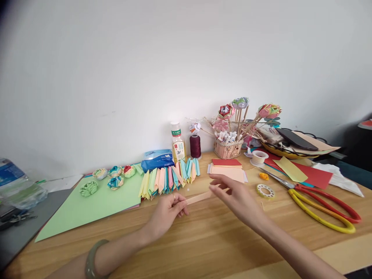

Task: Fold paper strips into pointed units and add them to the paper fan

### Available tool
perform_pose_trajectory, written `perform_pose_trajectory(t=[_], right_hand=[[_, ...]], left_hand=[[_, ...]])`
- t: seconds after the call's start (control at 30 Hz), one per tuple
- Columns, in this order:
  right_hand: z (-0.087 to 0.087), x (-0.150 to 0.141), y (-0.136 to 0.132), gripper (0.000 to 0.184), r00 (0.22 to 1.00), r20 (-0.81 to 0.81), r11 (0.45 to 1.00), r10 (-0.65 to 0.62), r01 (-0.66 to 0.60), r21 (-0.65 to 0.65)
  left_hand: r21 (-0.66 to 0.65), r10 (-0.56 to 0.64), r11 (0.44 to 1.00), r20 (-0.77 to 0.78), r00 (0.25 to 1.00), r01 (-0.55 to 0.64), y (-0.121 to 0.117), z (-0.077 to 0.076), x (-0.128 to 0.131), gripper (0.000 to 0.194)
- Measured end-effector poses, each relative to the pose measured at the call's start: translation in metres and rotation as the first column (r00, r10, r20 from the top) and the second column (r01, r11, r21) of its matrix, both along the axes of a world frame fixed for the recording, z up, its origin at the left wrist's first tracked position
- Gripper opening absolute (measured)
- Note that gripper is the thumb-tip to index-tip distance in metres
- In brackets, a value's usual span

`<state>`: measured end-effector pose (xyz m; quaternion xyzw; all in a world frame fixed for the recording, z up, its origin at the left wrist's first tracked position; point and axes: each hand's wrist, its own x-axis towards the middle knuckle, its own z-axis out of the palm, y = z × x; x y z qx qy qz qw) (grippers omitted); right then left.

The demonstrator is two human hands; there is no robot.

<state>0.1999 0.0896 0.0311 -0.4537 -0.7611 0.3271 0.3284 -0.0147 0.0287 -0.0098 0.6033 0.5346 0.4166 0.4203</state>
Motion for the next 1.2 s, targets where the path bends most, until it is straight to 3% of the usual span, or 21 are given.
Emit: perform_pose_trajectory(t=[0.1, 0.17, 0.27, 0.4, 0.5, 0.57, 0.67, 0.8, 0.93, 1.07, 1.13, 1.2], right_hand=[[-0.002, -0.012, -0.002, 0.045, 0.985, 0.076, 0.987, 0.157, -0.158, 0.004], [-0.001, -0.015, 0.002, 0.048, 0.983, 0.089, 0.985, 0.163, -0.167, 0.038], [0.009, -0.014, 0.015, 0.05, 0.997, 0.079, 0.979, 0.017, -0.032, 0.202], [0.024, -0.03, 0.031, 0.045, 0.982, 0.079, 0.887, -0.172, 0.119, 0.447], [0.023, -0.063, 0.03, 0.038, 0.969, 0.214, 0.839, -0.122, -0.014, 0.544], [0.018, -0.087, 0.025, 0.03, 0.936, 0.349, 0.826, -0.04, -0.166, 0.539], [0.014, -0.105, 0.021, 0.027, 0.871, 0.491, 0.819, -0.004, -0.279, 0.502], [0.02, -0.082, 0.037, 0.031, 0.801, 0.581, 0.85, -0.143, -0.202, 0.487], [0.016, -0.03, 0.063, 0.027, 0.635, 0.715, 0.895, -0.292, -0.081, 0.438], [-0.004, 0.006, 0.067, 0.021, 0.501, 0.821, 0.922, -0.272, -0.108, 0.371], [-0.013, 0.014, 0.063, 0.014, 0.493, 0.834, 0.916, -0.247, -0.161, 0.367], [-0.018, 0.018, 0.059, 0.023, 0.497, 0.832, 0.905, -0.246, -0.19, 0.381]], left_hand=[[-0.031, 0.008, 0.999, 0.067, 0.998, -0.006, -0.001, 0.002, 0.002, 0.021], [-0.053, 0.025, 0.998, 0.107, 0.994, -0.019, -0.002, 0.003, 0.002, 0.021], [-0.085, 0.045, 0.996, 0.141, 0.989, -0.033, -0.001, 0.002, 0.003, 0.021], [-0.12, 0.009, 0.993, 0.122, 0.992, 0.006, -0.003, 0.0, 0.005, 0.016], [-0.13, -0.035, 0.99, 0.106, 0.994, 0.049, -0.005, -0.002, 0.006, 0.014], [-0.136, -0.049, 0.989, 0.1, 0.994, 0.063, -0.006, -0.003, 0.006, 0.014], [-0.141, -0.056, 0.987, 0.096, 0.994, 0.07, -0.006, -0.006, 0.004, 0.014], [-0.142, -0.075, 0.986, 0.104, 0.992, 0.09, -0.006, -0.005, 0.002, 0.012], [-0.136, -0.085, 0.986, 0.101, 0.991, 0.098, -0.007, -0.003, 0.003, 0.01], [-0.111, -0.077, 0.99, 0.09, 0.993, 0.087, -0.004, -0.001, 0.002, 0.01], [-0.088, -0.066, 0.993, 0.079, 0.995, 0.073, -0.001, -0.001, 0.0, 0.011], [-0.063, -0.05, 0.997, 0.059, 0.997, 0.053, 0.002, -0.002, -0.002, 0.011]])
